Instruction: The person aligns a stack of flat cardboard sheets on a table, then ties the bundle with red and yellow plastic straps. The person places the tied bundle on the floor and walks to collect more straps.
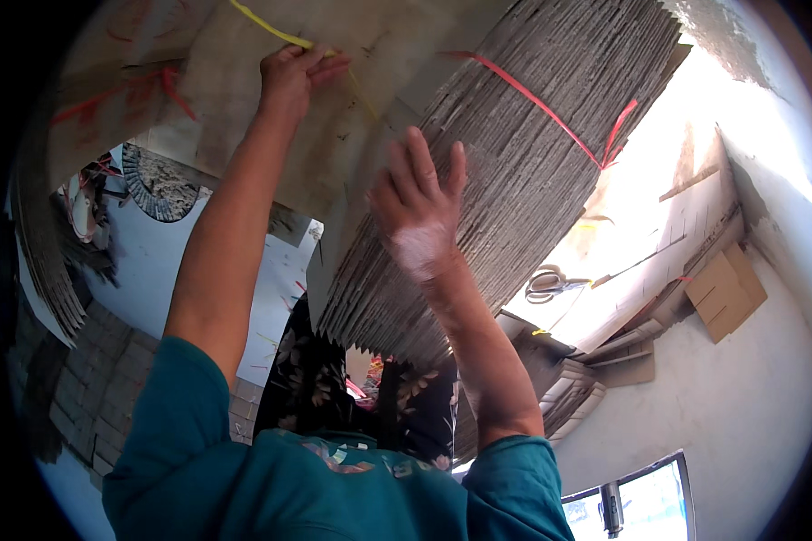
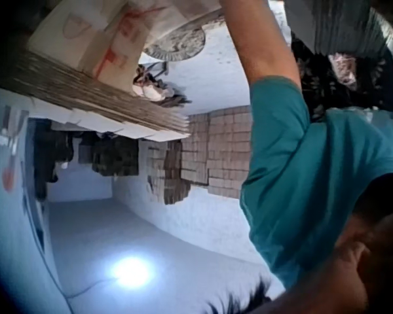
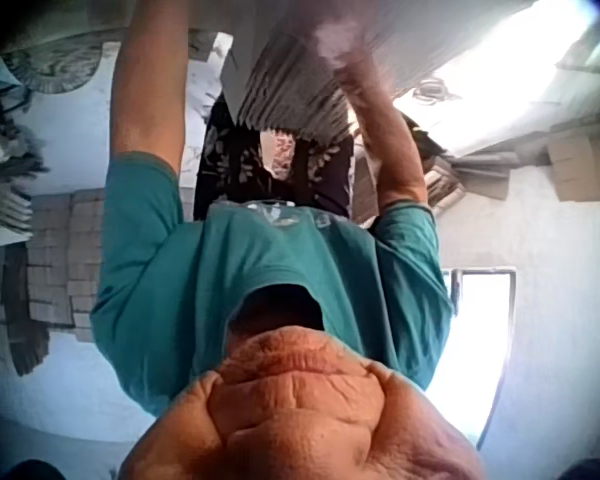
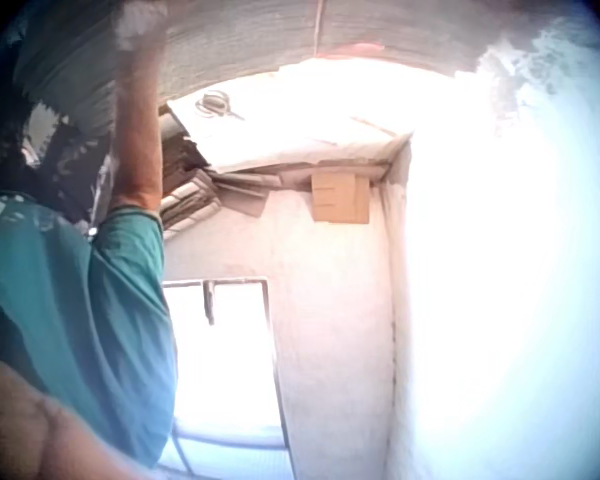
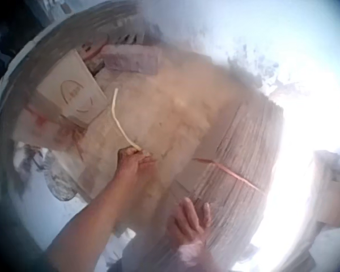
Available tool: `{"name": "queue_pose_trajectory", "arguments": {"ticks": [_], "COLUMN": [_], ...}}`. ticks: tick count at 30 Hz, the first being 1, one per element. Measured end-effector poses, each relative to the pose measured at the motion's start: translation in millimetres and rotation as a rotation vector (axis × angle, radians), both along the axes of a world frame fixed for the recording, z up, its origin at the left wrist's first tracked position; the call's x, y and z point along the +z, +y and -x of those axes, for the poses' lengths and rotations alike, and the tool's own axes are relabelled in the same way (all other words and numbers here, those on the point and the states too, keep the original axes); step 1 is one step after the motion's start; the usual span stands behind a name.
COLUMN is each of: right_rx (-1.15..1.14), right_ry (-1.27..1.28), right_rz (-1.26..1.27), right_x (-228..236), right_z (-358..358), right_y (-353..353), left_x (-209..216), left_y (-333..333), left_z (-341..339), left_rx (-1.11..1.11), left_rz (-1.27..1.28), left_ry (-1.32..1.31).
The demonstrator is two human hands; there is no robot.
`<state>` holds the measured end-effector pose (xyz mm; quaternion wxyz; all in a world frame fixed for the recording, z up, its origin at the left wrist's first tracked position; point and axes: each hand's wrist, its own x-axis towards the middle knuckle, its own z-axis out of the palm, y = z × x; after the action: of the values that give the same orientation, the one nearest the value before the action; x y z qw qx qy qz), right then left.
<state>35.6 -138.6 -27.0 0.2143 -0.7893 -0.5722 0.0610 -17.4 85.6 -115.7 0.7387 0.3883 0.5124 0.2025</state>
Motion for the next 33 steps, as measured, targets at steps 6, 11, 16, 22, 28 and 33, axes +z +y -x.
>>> {"name": "queue_pose_trajectory", "arguments": {"ticks": [6, 11, 16, 22, 28, 33], "right_rx": [-0.026, -0.051, -0.006, 0.006, -0.465, -0.855], "right_ry": [-0.010, 0.024, 0.031, 0.165, 1.048, 0.217], "right_rz": [-0.036, -0.038, -0.039, -0.002, -0.414, -0.130], "right_x": [-1.9, -0.7, -12.0, 11.9, 38.3, 34.1], "right_z": [4.5, 8.0, 6.2, 0.6, 20.9, 12.2], "right_y": [-2.5, -8.5, -17.4, -17.8, -82.6, -184.2], "left_x": [17.0, 89.0, 156.2, 186.4, 189.9, 175.0], "left_y": [6.1, 4.5, -32.8, -185.8, -214.8, -208.5], "left_z": [-11.2, -40.9, -41.5, -49.9, -79.2, -103.1], "left_rx": [0.105, -0.168, -0.726, -1.191, -1.305, -1.224], "left_rz": [0.035, -0.133, -0.381, -1.009, -1.296, -1.353], "left_ry": [-0.392, -0.340, -0.115, -0.538, -0.346, -0.373]}}
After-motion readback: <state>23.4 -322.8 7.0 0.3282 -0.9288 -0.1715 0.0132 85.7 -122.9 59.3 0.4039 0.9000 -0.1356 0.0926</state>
